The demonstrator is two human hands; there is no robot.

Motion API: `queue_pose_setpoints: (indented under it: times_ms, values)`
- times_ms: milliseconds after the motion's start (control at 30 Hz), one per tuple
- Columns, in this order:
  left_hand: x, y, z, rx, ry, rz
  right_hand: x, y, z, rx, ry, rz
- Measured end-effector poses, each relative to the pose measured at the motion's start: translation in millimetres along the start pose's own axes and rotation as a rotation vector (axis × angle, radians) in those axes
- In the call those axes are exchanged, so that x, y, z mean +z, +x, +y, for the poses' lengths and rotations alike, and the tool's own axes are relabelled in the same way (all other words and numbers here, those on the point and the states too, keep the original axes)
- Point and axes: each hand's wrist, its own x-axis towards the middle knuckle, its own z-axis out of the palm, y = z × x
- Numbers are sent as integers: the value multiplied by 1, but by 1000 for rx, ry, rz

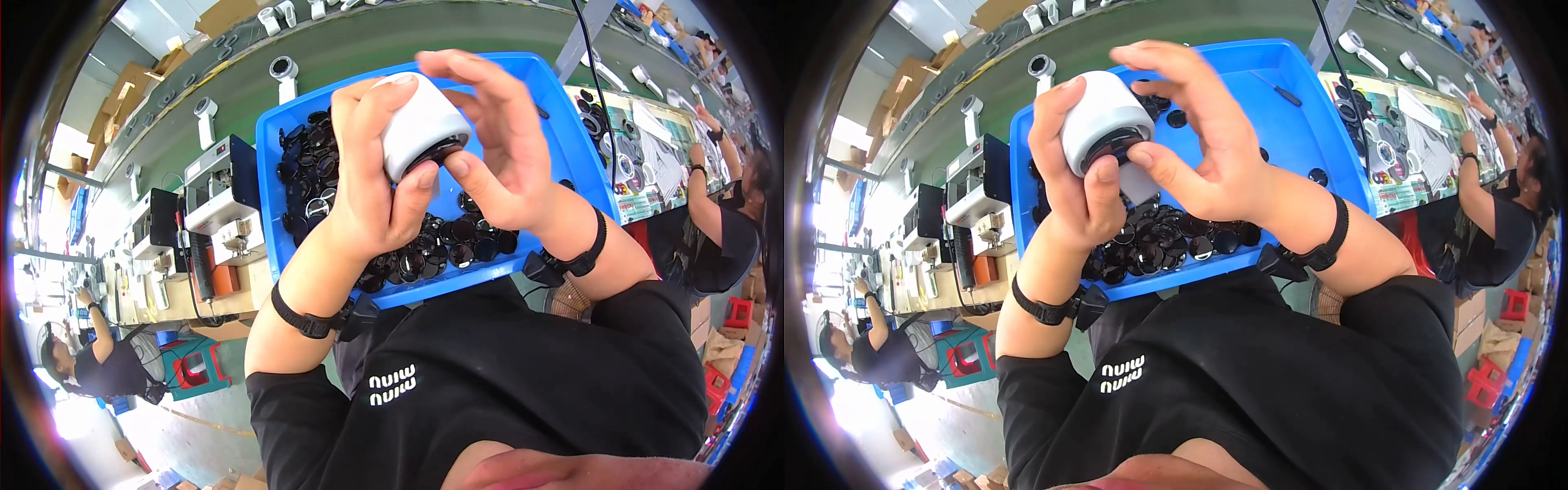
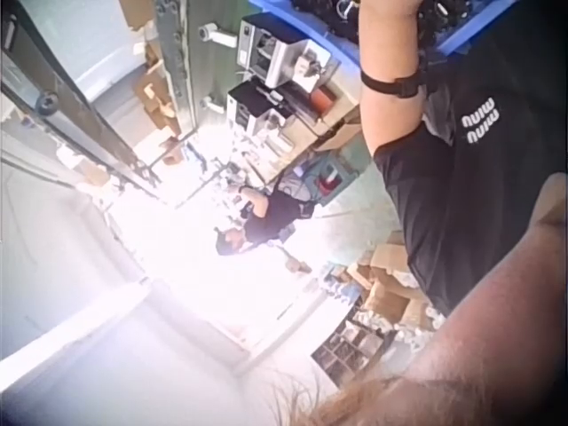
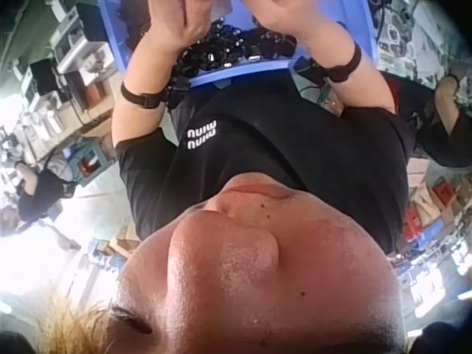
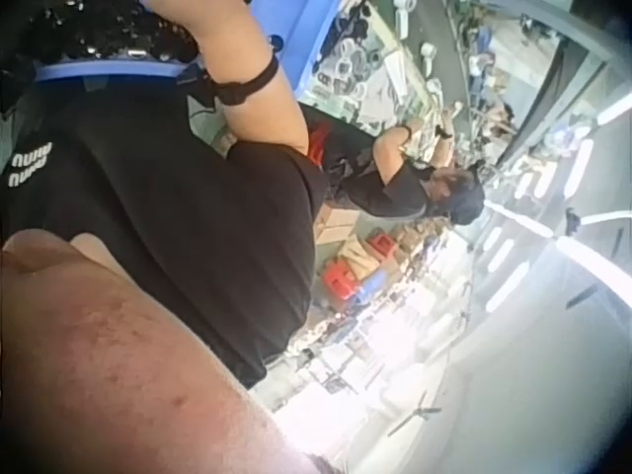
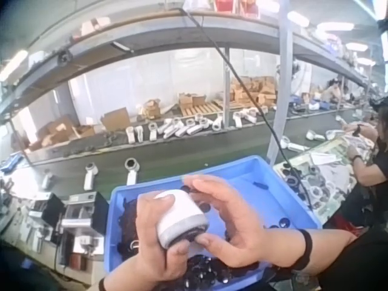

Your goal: Assembling black circular plastic components onto a white electronic device housing.

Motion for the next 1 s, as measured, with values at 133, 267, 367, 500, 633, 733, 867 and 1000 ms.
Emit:
queue_pose_setpoints:
  times_ms: [133, 267, 367, 500, 633, 733, 867, 1000]
  values:
    - [1, -2, 6, -155, -89, -46, -12, 7, 0, -94, -142, -232]
    - [3, -2, 6, -241, -183, -67, -17, 8, -3, -102, -264, -222]
    - [7, -3, 4, -410, -437, 8, -17, 9, -2, 42, -231, -229]
    - [9, -6, -6, -555, -591, 106, 1, -7, 16, 272, 19, -42]
    - [5, -3, -17, -758, -855, 303, -2, -14, 25, 568, -101, -254]
    - [-3, -7, -40, -701, -1060, 385, 2, -12, 26, 907, 239, -169]
    - [-1, -9, -50, -805, -971, 416, -10, -2, 26, 1068, 241, -238]
    - [-12, -20, -83, -742, -318, 137, -8, -6, 40, 1126, 297, -177]
